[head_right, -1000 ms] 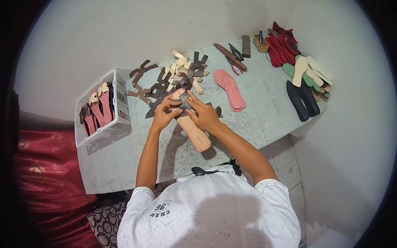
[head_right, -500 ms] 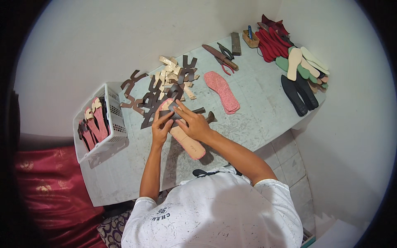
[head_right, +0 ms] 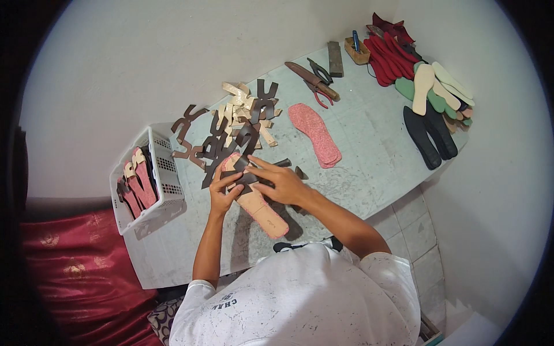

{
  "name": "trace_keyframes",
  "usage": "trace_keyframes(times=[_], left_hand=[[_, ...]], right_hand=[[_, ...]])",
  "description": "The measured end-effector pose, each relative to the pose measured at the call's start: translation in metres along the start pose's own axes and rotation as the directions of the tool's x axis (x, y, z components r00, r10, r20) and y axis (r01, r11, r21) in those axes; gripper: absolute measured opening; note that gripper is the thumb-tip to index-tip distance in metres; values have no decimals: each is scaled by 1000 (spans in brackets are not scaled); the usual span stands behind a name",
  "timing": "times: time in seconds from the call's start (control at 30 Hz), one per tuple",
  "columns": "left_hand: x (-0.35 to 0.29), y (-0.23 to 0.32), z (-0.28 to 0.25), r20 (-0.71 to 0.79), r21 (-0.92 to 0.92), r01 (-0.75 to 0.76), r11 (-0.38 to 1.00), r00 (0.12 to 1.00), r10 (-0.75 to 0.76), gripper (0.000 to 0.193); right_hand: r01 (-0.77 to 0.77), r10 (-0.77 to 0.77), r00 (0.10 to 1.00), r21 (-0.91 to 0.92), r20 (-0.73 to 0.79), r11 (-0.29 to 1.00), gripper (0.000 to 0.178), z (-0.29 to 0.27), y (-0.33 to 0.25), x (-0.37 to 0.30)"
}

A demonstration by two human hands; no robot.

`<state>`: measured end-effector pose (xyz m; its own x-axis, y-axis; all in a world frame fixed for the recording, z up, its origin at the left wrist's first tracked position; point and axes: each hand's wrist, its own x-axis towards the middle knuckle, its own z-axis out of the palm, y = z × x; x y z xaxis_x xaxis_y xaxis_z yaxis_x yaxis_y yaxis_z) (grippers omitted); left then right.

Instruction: The recorder is assembling and hammering parts of a shoe on a table.

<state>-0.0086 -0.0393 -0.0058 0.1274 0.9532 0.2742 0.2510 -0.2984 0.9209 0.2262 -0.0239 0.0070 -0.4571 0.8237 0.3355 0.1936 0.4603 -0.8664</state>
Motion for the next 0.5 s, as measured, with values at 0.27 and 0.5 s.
trace_keyframes(times=[0.27, 0.5], left_hand=[[-1, 2, 2, 8, 30, 26, 999, 1000, -26, 33], [-8, -5, -7, 27, 65, 35, 997, 999, -37, 33]], right_hand=[[-517, 228, 593, -147, -772, 843, 17, -197, 131, -76], [-947, -31, 310, -311, -950, 77, 27, -388, 186, -168]])
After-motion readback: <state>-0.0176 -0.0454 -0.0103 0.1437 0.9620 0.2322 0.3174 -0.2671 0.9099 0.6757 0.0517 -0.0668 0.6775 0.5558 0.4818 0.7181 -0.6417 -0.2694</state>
